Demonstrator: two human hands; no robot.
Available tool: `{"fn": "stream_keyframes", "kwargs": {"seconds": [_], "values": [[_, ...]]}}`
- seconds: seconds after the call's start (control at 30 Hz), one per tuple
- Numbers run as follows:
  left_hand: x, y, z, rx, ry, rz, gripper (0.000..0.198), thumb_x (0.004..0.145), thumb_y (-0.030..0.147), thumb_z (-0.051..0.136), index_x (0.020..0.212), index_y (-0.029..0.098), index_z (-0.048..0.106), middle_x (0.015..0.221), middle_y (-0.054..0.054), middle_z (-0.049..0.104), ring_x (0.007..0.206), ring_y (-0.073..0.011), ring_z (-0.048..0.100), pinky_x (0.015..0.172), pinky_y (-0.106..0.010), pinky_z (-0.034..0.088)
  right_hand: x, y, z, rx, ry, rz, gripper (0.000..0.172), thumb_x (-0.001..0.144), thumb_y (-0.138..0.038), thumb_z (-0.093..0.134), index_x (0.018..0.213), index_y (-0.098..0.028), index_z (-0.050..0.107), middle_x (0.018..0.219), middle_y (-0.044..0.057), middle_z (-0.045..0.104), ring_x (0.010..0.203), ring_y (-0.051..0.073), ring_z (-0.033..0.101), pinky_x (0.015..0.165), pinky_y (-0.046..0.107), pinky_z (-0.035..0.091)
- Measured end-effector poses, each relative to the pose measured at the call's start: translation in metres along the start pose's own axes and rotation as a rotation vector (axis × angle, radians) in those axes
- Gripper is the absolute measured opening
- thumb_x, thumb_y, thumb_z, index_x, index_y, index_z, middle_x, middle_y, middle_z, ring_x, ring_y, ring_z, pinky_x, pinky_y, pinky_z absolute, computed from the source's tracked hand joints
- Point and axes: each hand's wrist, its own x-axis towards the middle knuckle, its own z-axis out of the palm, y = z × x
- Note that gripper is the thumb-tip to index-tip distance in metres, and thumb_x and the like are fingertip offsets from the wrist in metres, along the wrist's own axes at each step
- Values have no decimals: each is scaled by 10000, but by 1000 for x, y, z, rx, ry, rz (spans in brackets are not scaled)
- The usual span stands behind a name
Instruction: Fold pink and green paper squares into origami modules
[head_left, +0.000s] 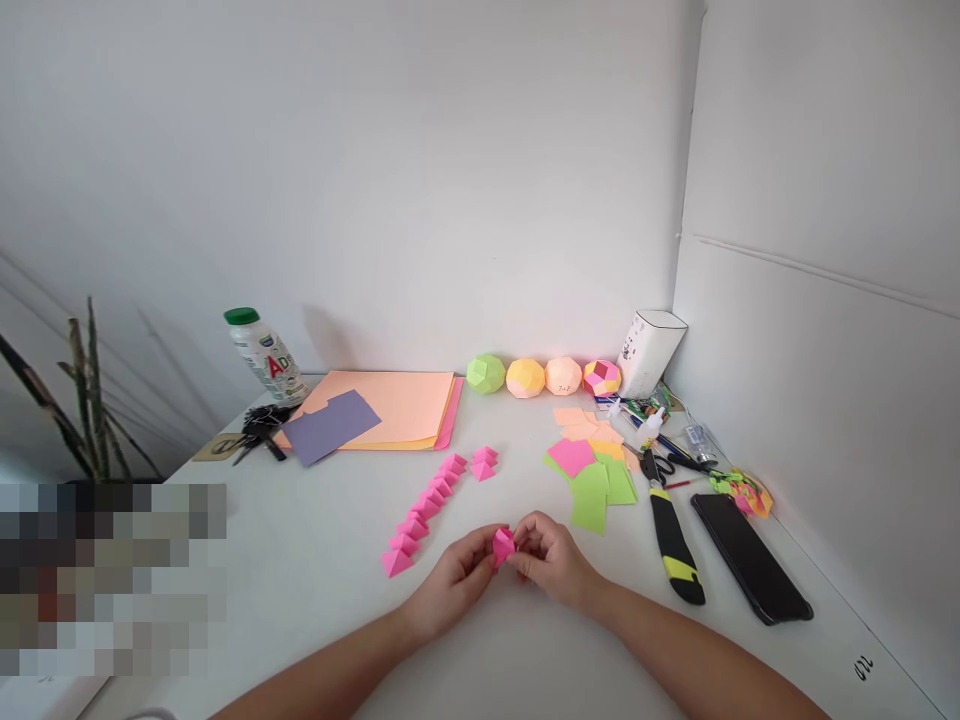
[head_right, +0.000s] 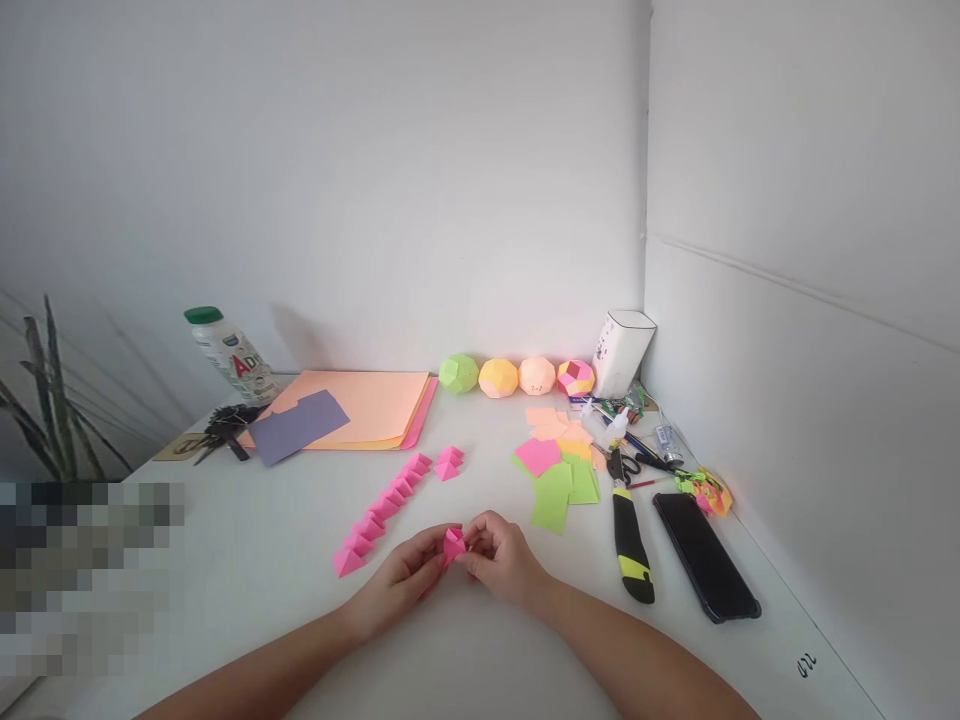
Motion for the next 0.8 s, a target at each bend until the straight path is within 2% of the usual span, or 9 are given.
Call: {"fn": "stream_keyframes", "kwargs": {"seconds": [0.13,0.3,0.47,0.6,0.67,0.8], "values": [[2,5,1,12,-52,97,295,889,304,442,1136,207,571,965,-50,637,878,-194,557,821,-327,447,3,0,-3,94,-32,67,281,754,-267,669,914,-214,445,753,-21,606,609,113,534,559,244,462],[0,2,0,47,-45,79,349,898,322,426,1212,203,523,976,-58,635,882,-198,564,800,-331,464,5,-1,-5,85,-24,128,415,738,-261,689,1062,-236,431,748,-38,592,602,110,540,568,244,454],[1,-5,0,56,1,74,377,870,348,486,1213,196,528,899,-56,641,814,-196,572,761,-333,475,5,-7,-5,44,-30,144,340,747,-270,673,1029,-220,490,706,-42,568,590,108,539,565,239,435],[1,-4,1,32,24,85,358,871,347,484,1191,198,543,919,-59,640,844,-201,572,775,-339,476,3,-12,-5,14,-42,141,297,783,-235,611,1056,-215,494,739,-22,591,574,102,528,539,229,415],[1,-3,1,8,21,76,353,872,336,483,1195,201,532,945,-60,632,873,-200,571,792,-341,473,2,-13,-4,0,-49,132,288,799,-214,576,1074,-213,491,768,-8,604,573,101,521,533,226,409],[1,-8,1,26,72,34,387,857,350,508,1218,211,499,860,-40,614,806,-183,567,736,-328,476,3,-12,-2,-62,-44,83,239,798,-200,565,1035,-199,537,748,-14,556,596,100,490,542,219,395]]}}
